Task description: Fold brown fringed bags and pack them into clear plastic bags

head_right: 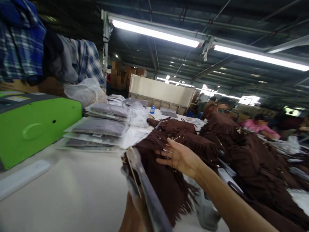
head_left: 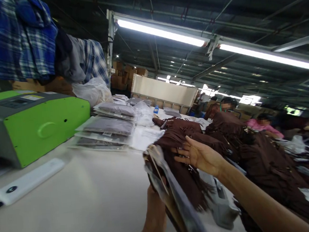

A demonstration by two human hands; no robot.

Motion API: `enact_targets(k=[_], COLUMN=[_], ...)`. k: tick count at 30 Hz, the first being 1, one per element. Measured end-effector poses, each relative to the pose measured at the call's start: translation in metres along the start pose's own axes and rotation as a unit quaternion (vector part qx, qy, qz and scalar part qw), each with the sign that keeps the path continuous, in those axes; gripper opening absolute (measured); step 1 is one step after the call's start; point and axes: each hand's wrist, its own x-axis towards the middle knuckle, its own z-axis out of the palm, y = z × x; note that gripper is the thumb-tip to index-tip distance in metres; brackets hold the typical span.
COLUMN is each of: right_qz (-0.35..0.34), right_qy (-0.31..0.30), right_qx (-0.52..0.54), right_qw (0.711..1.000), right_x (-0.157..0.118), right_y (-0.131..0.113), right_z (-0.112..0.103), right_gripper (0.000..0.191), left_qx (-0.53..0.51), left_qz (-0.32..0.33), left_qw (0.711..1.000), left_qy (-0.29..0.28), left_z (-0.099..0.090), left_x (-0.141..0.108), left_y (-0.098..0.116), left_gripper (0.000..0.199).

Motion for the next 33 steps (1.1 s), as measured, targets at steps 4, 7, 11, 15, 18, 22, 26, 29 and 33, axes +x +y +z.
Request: enact_targets(k=[4, 7, 11, 15, 18, 22, 26, 29, 33], right_qz=[-0.05, -0.051, -0.048, -0.089, -0.133, -0.17, -0.195, -0.173, -0.136], right_qy=[0.007, 0.015, -0.019, -0.02, -0.057, -0.072, -0.017, 0.038, 0.147], right_qx=[-0.176, -0.374, -0.469, -0.519, -0.57, -0.624, -0.662, -0.696, -0.73], right_qw=[0.983, 0.926, 0.882, 0.85, 0.808, 0.759, 0.723, 0.695, 0.653], right_x=[-0.003, -0.011, -0.027, -0.048, -0.064, -0.08, -0.081, -0.082, -0.102], right_y=[0.02, 0.055, 0.112, 0.166, 0.199, 0.226, 0.236, 0.237, 0.231], right_z=[0.0, -0.018, -0.033, -0.027, -0.028, -0.045, -0.07, -0.103, -0.149], right_gripper=[0.045, 0.045, 0.036, 0.031, 0.03, 0.043, 0.044, 0.042, 0.041], left_qx=[-0.17, -0.202, -0.208, -0.099, 0.096, 0.338, 0.533, 0.705, 0.848], left_qz=[-0.043, -0.051, -0.093, -0.185, -0.187, -0.053, 0.077, 0.17, 0.196], left_qw=[0.976, 0.956, 0.955, 0.975, 0.977, 0.912, 0.777, 0.646, 0.474], left_qy=[0.127, 0.207, 0.19, 0.075, -0.041, -0.226, -0.326, -0.238, -0.135], left_z=[-0.02, -0.05, -0.07, -0.072, -0.079, -0.08, -0.074, -0.081, -0.104], left_x=[-0.002, -0.006, -0.025, -0.053, -0.074, -0.087, -0.067, -0.047, -0.043], left_y=[0.004, 0.007, -0.008, -0.04, -0.053, -0.033, -0.005, 0.008, 0.031], left_gripper=[0.041, 0.041, 0.043, 0.045, 0.035, 0.023, 0.04, 0.051, 0.037])
